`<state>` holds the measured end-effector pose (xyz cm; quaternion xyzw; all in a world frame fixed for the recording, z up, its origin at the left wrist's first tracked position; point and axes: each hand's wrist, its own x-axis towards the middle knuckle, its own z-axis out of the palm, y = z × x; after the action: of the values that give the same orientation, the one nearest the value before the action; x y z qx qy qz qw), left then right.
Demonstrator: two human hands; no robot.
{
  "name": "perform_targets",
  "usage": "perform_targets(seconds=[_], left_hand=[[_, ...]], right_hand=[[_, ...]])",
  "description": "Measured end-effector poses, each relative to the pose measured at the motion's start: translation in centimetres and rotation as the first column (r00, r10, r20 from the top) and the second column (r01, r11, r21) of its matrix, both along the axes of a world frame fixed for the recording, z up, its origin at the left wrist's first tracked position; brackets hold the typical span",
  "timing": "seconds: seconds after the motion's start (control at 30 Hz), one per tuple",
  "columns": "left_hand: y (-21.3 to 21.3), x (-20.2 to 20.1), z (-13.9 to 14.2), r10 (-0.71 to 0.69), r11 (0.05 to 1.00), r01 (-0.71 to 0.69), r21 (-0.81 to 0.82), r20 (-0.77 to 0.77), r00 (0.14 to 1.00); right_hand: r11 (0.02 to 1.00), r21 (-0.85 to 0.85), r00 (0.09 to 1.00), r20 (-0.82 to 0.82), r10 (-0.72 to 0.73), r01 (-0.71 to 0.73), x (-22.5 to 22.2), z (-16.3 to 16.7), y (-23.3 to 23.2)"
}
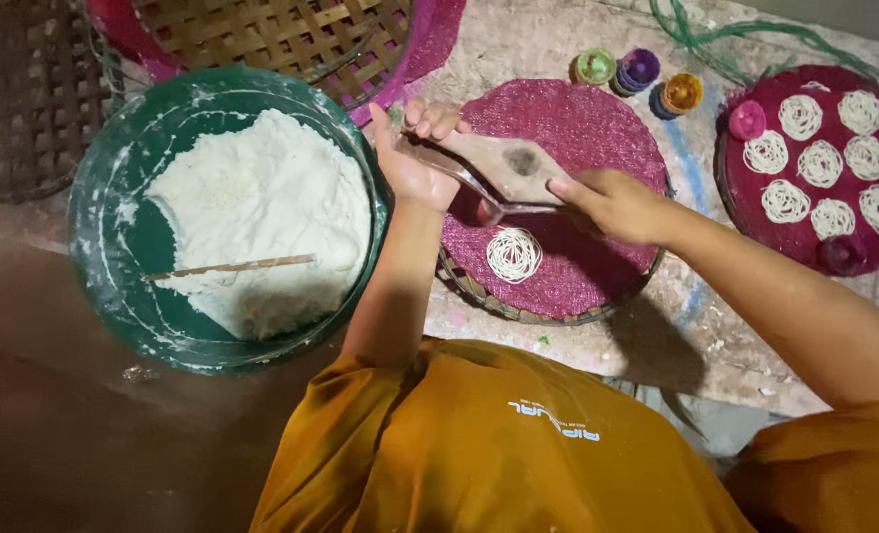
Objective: The person presses dough through a handheld extruder tool over a basin of dough, squeezing out strands into round nests, then places each finished nest onto round pink trays alongside others. They occasionally reposition trays and reload dough into the tool by hand.
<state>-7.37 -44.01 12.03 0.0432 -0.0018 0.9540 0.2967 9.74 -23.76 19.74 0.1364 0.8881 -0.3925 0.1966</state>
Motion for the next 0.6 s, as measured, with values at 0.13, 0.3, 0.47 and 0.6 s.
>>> perform_targets(seconds=[0.13,0.3,0.47,0.6], left_hand=[[-0.9,-1.9,-1.3,0.048,0.997,-0.044,0.060,-0.073,0.996],[0.1,-1.0,-2.0,0.079,0.996,-0.072,-0.059,0.125,0.989],[1.7,-2.2,-0.9,0.193,0.978,-0.186,-0.092,0.065,0.979],[0.1,-3.0,-0.8,0.170,0.983,-0.171,-0.071,-0.027,0.985]], right_hand=[[0.979,0.194,0.971,-0.212,0.106,-0.064,-1.6,0.0,-2.2],[0.968,0.225,0.994,0.044,0.102,-0.110,-2.5,1.0,-1.3],[0.946,0.310,0.993,-0.047,0.110,-0.090,-3.7,1.9,-0.7],[0.972,0.213,0.980,-0.147,0.136,-0.103,-3.8,1.2,-1.9]])
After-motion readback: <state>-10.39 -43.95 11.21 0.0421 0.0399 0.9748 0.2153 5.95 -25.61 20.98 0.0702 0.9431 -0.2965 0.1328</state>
